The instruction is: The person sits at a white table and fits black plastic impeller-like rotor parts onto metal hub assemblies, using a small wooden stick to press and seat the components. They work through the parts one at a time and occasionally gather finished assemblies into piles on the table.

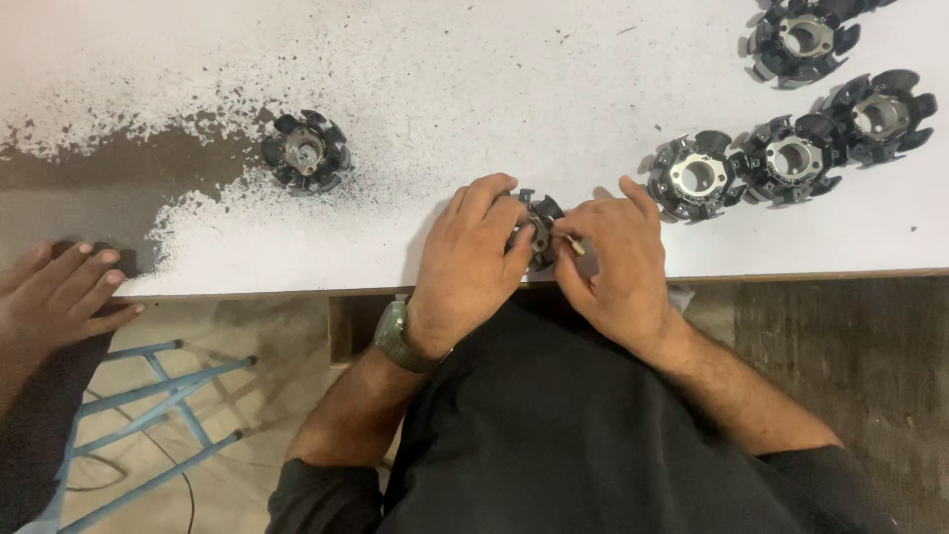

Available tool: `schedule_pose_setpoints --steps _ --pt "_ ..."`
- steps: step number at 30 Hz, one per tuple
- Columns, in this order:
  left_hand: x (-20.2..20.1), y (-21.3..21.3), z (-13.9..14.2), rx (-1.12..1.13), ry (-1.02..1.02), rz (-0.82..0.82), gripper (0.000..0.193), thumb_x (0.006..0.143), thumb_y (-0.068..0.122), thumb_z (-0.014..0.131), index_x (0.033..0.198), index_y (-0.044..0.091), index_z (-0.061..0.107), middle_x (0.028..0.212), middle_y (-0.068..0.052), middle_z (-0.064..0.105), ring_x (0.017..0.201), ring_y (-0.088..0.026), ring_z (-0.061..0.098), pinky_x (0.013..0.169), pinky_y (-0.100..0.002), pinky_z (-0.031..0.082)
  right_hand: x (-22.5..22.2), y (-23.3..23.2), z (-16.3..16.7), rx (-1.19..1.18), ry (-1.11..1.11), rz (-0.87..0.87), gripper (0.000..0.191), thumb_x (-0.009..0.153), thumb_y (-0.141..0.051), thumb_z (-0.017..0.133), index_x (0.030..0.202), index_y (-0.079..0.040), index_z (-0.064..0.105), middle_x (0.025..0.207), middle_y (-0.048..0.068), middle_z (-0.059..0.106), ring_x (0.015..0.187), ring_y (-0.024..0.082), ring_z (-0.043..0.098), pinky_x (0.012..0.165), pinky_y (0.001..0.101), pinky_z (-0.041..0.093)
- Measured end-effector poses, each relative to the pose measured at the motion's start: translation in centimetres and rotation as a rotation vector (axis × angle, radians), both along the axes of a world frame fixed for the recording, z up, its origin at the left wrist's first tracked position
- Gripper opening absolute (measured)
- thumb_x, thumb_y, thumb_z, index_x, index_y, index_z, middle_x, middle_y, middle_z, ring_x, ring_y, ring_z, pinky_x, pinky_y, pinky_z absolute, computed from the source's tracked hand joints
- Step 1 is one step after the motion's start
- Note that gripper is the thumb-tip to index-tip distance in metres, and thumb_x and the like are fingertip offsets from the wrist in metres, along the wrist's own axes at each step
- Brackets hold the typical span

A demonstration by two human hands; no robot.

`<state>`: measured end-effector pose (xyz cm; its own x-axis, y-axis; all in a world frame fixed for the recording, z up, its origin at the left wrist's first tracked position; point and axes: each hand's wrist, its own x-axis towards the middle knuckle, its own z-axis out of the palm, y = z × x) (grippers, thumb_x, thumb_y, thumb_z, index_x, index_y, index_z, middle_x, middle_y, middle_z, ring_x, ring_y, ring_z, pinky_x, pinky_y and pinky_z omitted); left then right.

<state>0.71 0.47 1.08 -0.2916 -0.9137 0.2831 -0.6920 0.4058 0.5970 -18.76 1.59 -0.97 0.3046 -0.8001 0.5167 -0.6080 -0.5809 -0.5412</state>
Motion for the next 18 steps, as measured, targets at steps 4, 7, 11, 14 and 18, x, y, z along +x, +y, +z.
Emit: schedule_pose_setpoints --steps 4,7,11,14,18 --pt "0.6 0.5 -0.9 -0.062 0.123 0.024 0.017 0.095 0.011 0.075 0.11 0.006 0.07 0.135 -0.012 0.062 0.118 -0.032 0.063 0.1 -0.044 0.052 0.1 -0.1 -0.6 -0.03 0.051 0.013 0.035 0.085 0.002 0.077 0.116 -0.008 0.064 0.104 0.007 0.064 0.104 0.027 0.063 0.117 0.0558 0.037" --pt "0.9 0.5 -1.1 -0.106 0.172 0.005 0.016 0.092 0.01 0.076 0.107 0.006 0.071 0.138 -0.013 0.061 0.12 -0.031 0.062 0.1 -0.044 0.053 0.3 -0.1 -0.8 -0.048 0.057 0.0 0.035 0.087 0.001 0.079 0.117 -0.008 0.064 0.103 0.007 0.064 0.103 0.026 0.063 0.118 0.0554 0.038" --pt "1.0 0.0 -1.0 -0.141 0.148 0.006 0.016 0.088 0.008 0.076 0.102 0.007 0.07 0.136 -0.012 0.06 0.125 -0.032 0.058 0.103 -0.044 0.051 0.6 -0.3 -0.6 -0.042 0.055 -0.005 0.032 0.087 0.0 0.079 0.115 -0.007 0.065 0.099 0.008 0.064 0.099 0.027 0.063 0.117 0.0556 0.041" --pt "0.8 -0.3 -0.9 -0.128 0.111 -0.01 0.015 0.084 0.009 0.076 0.098 0.007 0.069 0.133 -0.013 0.06 0.126 -0.033 0.057 0.105 -0.046 0.048 0.7 -0.8 -0.2 -0.01 0.037 0.007 0.027 0.088 0.0 0.078 0.11 -0.007 0.066 0.091 0.007 0.064 0.096 0.028 0.065 0.117 0.0561 0.043" --pt "0.3 -0.2 -1.0 -0.073 0.108 -0.035 0.015 0.083 0.011 0.076 0.096 0.006 0.069 0.131 -0.013 0.06 0.124 -0.032 0.057 0.104 -0.046 0.045 0.5 -1.2 0.3 0.077 0.016 0.013 0.022 0.088 -0.002 0.08 0.106 -0.007 0.068 0.088 0.008 0.066 0.09 0.03 0.065 0.116 0.056 0.048"
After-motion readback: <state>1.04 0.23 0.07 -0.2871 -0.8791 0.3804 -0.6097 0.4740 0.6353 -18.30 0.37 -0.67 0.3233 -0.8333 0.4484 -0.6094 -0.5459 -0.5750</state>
